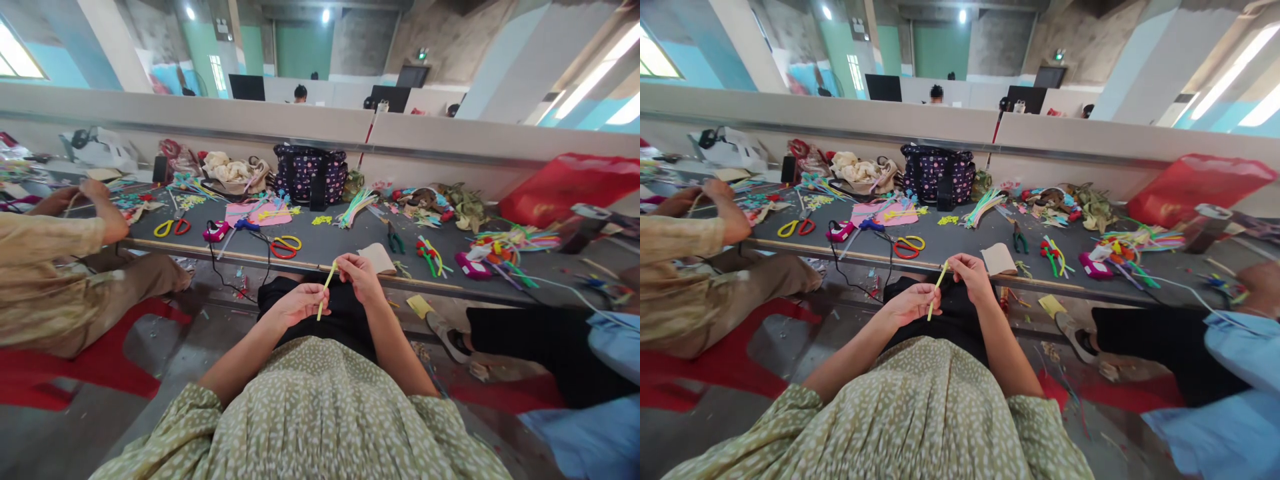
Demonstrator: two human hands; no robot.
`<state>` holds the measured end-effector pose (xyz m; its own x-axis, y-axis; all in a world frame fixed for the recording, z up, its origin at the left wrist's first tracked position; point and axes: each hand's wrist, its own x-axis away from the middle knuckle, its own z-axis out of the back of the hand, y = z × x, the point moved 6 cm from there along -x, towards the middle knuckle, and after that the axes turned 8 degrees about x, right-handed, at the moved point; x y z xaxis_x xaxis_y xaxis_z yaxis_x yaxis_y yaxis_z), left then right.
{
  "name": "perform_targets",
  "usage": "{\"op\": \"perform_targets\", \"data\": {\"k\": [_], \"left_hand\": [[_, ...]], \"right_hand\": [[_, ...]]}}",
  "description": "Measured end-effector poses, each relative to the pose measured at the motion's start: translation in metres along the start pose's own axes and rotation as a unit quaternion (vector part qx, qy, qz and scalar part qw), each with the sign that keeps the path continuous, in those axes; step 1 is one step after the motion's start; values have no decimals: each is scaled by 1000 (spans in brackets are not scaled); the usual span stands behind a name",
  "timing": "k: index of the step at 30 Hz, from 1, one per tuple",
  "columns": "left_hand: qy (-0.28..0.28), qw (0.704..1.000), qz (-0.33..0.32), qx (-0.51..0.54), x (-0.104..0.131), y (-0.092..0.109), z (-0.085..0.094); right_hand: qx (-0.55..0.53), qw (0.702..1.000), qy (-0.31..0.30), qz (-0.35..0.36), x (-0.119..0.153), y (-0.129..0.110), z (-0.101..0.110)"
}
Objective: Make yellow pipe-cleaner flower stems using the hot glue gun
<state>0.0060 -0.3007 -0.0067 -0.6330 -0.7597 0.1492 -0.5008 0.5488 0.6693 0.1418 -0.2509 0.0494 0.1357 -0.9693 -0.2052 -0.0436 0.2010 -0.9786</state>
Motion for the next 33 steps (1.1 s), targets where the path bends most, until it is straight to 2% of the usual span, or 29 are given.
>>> {"op": "perform_targets", "data": {"k": [5, 9, 13, 16, 19, 23, 27, 33], "left_hand": [[4, 1000, -6, -8, 3, -5, 11], [5, 999, 0, -52, 6, -13, 19], [57, 984, 7, -169, 7, -18, 41], [111, 972, -27, -207, 6, -7, 53], [124, 972, -78, -181, 2, 11, 48], [95, 973, -110, -181, -6, 25, 23], [86, 969, -132, -189, -14, 23, 8], [114, 960, -162, -199, -18, 15, 11]], "right_hand": [[1, 1000, 8, 1, -5, -3, 5], [6, 1000, 13, 1, -12, -7, 10], [33, 999, 33, 27, -18, -17, 19], [75, 996, 17, 49, -19, -25, 21], [112, 993, -22, 42, -19, -25, 16], [136, 989, -45, 33, -19, -18, 8], [154, 986, -37, 44, -20, -12, 4], [157, 986, -1, 51, -21, -9, 7]]}}
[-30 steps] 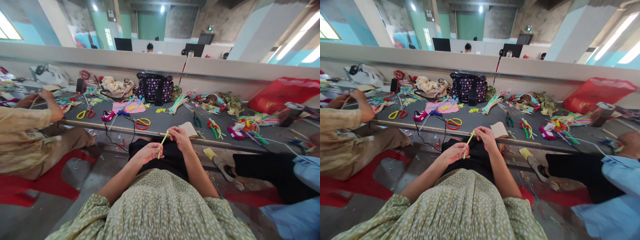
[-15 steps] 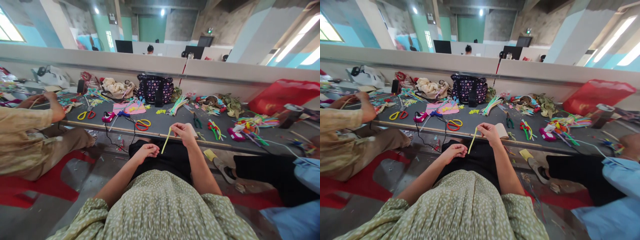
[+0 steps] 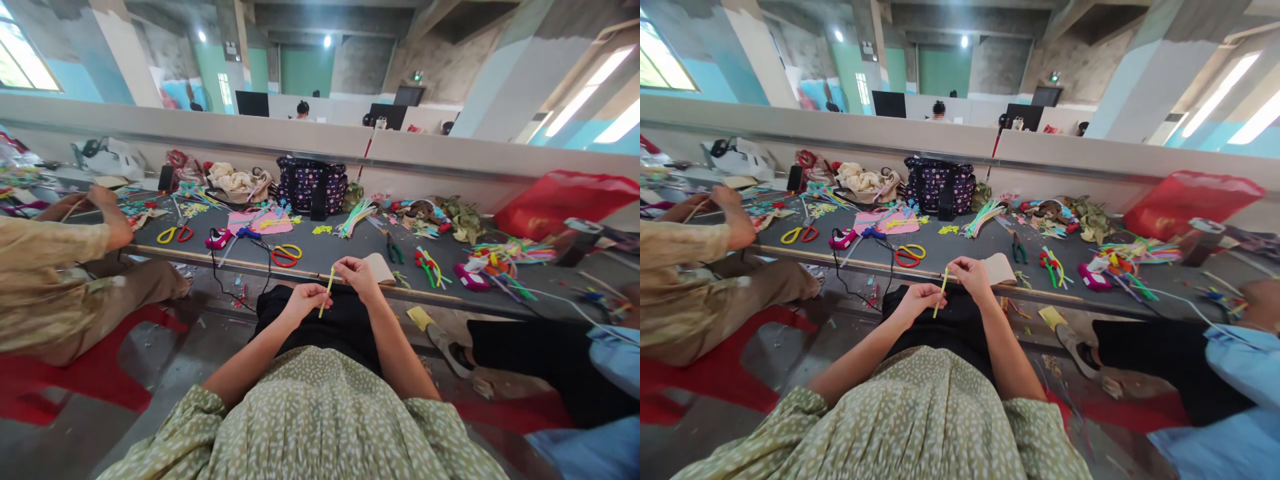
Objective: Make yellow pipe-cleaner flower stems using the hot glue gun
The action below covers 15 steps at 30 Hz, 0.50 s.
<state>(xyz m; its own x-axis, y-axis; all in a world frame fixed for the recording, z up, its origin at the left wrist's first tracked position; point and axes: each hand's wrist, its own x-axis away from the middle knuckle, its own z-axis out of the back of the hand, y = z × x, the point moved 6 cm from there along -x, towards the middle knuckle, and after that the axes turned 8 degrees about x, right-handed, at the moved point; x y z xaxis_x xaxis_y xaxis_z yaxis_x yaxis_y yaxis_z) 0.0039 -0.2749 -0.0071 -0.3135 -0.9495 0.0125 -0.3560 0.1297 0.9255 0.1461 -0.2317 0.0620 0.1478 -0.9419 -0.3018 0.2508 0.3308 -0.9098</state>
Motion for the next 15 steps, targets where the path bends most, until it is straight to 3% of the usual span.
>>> {"op": "perform_targets", "data": {"k": [4, 8, 12, 15], "left_hand": [[3, 1000, -2, -31, 5, -8, 8], [-18, 995, 59, -81, 9, -16, 22], [32, 996, 23, -84, 3, 7, 34], [11, 999, 8, -37, -2, 26, 23]], "right_hand": [[-8, 999, 39, 1, -2, 2, 8], [-12, 999, 50, 7, -3, -1, 14], [0, 1000, 23, -3, 1, -4, 8], [3, 1000, -9, -5, 5, -5, -3]]}}
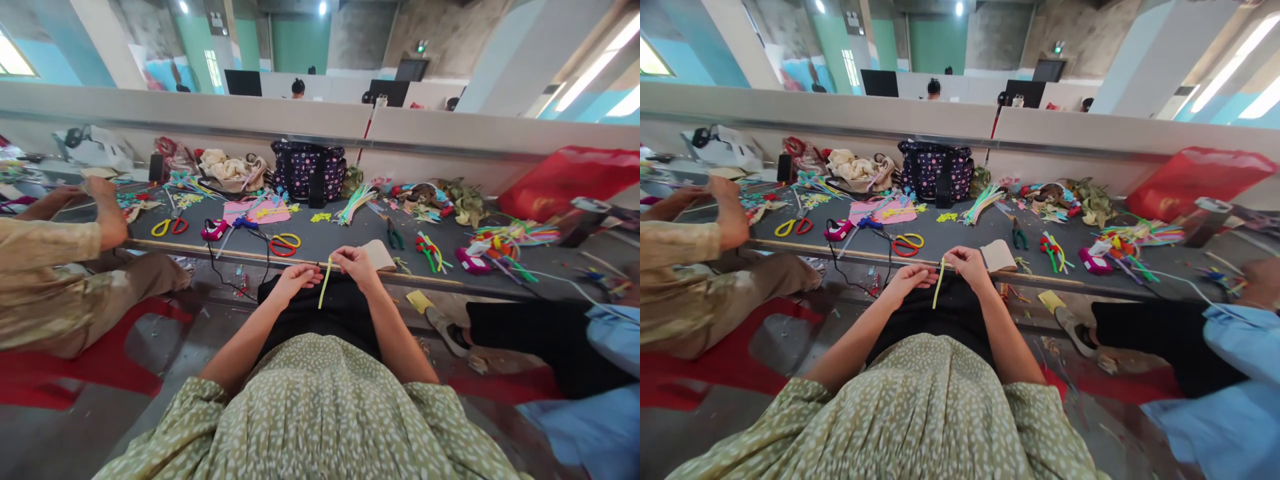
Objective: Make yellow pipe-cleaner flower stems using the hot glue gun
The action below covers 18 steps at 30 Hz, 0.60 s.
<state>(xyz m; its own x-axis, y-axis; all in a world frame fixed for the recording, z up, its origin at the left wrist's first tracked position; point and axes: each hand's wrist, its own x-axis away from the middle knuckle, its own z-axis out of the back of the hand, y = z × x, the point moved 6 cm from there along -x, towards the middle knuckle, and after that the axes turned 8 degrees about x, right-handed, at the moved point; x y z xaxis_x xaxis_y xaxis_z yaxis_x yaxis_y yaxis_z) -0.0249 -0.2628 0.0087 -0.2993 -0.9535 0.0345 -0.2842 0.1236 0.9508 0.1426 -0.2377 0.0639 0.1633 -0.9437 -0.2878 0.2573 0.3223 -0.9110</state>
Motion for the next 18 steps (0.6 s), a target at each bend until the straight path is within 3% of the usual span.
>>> {"op": "perform_targets", "data": {"k": [3, 7, 12, 18], "left_hand": [[-21, 999, -2, 34, -4, 11, -16], [-3, 999, -13, 47, -9, 11, -25], [11, 999, -13, 50, -14, 5, -23], [42, 997, 2, 62, -14, 0, -14]], "right_hand": [[-7, 1000, -2, 4, 2, 2, -8], [-17, 1000, 6, 10, 5, 5, -12], [-11, 1000, 18, -2, 8, 10, -10], [-43, 996, 74, -29, 20, 29, 3]]}}
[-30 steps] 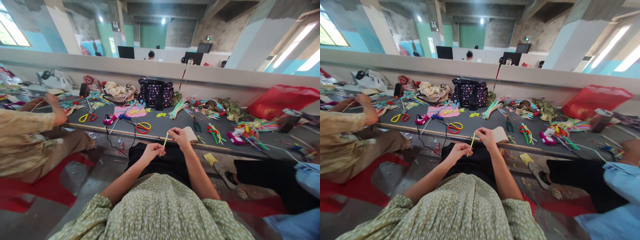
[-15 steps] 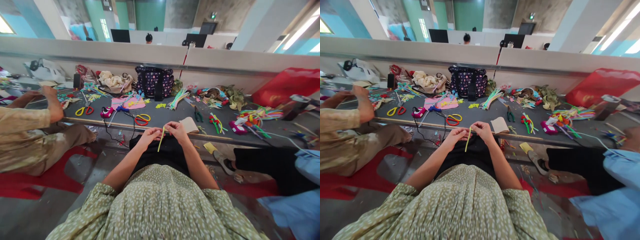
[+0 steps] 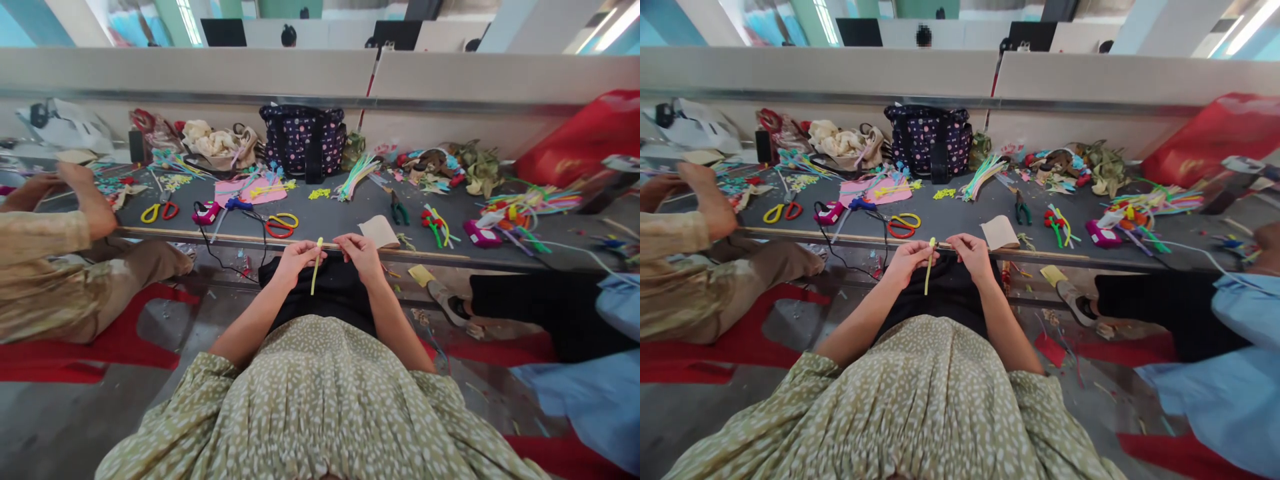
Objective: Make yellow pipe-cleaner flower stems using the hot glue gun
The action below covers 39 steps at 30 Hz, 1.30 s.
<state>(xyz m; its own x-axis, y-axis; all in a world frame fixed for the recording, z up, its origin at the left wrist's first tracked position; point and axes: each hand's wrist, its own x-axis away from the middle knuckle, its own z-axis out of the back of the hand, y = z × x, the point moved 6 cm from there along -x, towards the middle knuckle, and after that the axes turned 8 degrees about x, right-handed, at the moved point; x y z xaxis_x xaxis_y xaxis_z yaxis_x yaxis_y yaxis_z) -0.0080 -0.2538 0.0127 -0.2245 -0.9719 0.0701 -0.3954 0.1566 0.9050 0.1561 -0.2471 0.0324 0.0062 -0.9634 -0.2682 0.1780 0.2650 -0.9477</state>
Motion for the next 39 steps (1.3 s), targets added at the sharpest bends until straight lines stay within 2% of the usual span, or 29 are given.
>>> {"op": "perform_targets", "data": {"k": [8, 12, 17, 21, 31, 39], "left_hand": [[-5, 1000, 18, -4, 1, -7, 2], [-35, 999, 24, -20, 4, -11, -3], [-10, 999, 31, -34, 8, -18, -2], [-26, 999, 20, -20, 8, -19, -2], [-28, 999, 29, -29, 9, -24, 4], [1, 999, -34, -23, 8, -18, 7]], "right_hand": [[-3, 1000, -27, 0, 8, 4, -14], [-9, 999, -51, 3, 11, 3, -24], [48, 997, -48, 39, 14, 4, -27], [71, 995, -38, 55, 15, 7, -27], [40, 999, -30, -19, 21, 12, -30], [9, 998, -45, -43, 32, 10, -35]]}}
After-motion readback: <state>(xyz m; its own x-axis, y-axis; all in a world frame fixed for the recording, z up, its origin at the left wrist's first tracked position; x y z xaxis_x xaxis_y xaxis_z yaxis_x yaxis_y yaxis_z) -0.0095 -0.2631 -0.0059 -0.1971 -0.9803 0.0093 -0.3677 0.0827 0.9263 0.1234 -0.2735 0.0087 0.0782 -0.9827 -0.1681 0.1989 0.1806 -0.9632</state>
